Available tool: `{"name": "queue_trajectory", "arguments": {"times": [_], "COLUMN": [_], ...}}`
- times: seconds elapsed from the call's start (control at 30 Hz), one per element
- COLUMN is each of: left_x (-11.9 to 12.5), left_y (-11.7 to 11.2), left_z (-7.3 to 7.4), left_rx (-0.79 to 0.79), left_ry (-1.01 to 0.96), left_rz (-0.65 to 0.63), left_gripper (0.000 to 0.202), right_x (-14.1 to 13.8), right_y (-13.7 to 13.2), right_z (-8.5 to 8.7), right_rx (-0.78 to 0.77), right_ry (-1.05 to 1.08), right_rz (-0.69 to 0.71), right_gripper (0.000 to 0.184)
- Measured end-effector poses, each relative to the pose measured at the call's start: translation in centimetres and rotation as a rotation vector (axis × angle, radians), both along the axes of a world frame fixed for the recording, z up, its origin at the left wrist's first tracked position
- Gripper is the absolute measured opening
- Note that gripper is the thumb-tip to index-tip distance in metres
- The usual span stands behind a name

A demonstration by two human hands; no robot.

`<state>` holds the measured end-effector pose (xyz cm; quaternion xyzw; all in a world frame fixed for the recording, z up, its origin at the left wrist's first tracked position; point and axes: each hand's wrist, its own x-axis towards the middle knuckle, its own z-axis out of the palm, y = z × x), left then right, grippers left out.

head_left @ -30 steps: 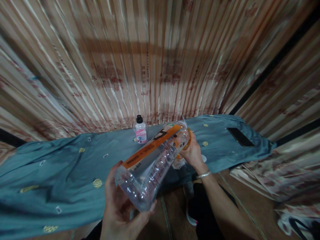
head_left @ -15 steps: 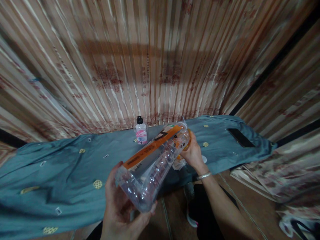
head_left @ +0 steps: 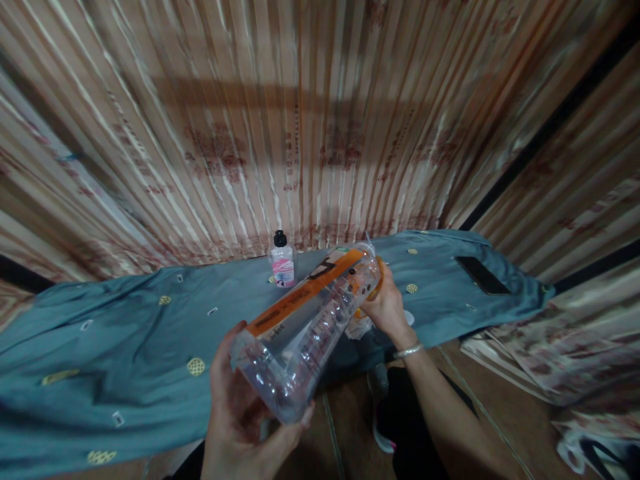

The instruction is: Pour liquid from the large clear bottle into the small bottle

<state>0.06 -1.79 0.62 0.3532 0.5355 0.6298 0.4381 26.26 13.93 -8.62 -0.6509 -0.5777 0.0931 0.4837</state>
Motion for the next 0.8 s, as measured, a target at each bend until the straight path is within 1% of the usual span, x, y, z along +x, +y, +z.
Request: {"name": "queue_trajectory", "arguments": {"times": [0.13, 0.27, 0.5, 0.57, 0.7, 0.8], "left_x": [0.07, 0.13, -0.05, -0.06, -0.01, -0.03], "left_y": [0.06, 0.05, 0.04, 0.04, 0.05, 0.07], "left_z": [0.23, 0.51, 0.82, 0.81, 0.72, 0.64], "left_rx": [-0.057, -0.048, -0.076, -0.075, -0.072, -0.060], "left_ry": [-0.036, -0.052, -0.058, -0.058, -0.055, -0.049], "left_rz": [-0.001, 0.014, -0.013, -0.017, -0.008, -0.004], "left_gripper": [0.121, 0.119, 0.117, 0.118, 0.118, 0.117], "right_x": [0.05, 0.09, -0.02, 0.02, 0.13, 0.14], "right_y": [-0.01, -0.05, -0.14, -0.10, 0.03, 0.08], "right_z": [0.09, 0.20, 0.39, 0.28, 0.02, -0.09], "right_rx": [-0.010, 0.000, 0.007, 0.008, 0.006, 0.003], "right_ry": [-0.003, -0.014, -0.024, -0.026, -0.015, -0.013], "right_rz": [0.015, 0.029, 0.034, 0.032, 0.027, 0.022], "right_gripper": [0.092, 0.091, 0.084, 0.085, 0.095, 0.096]}}
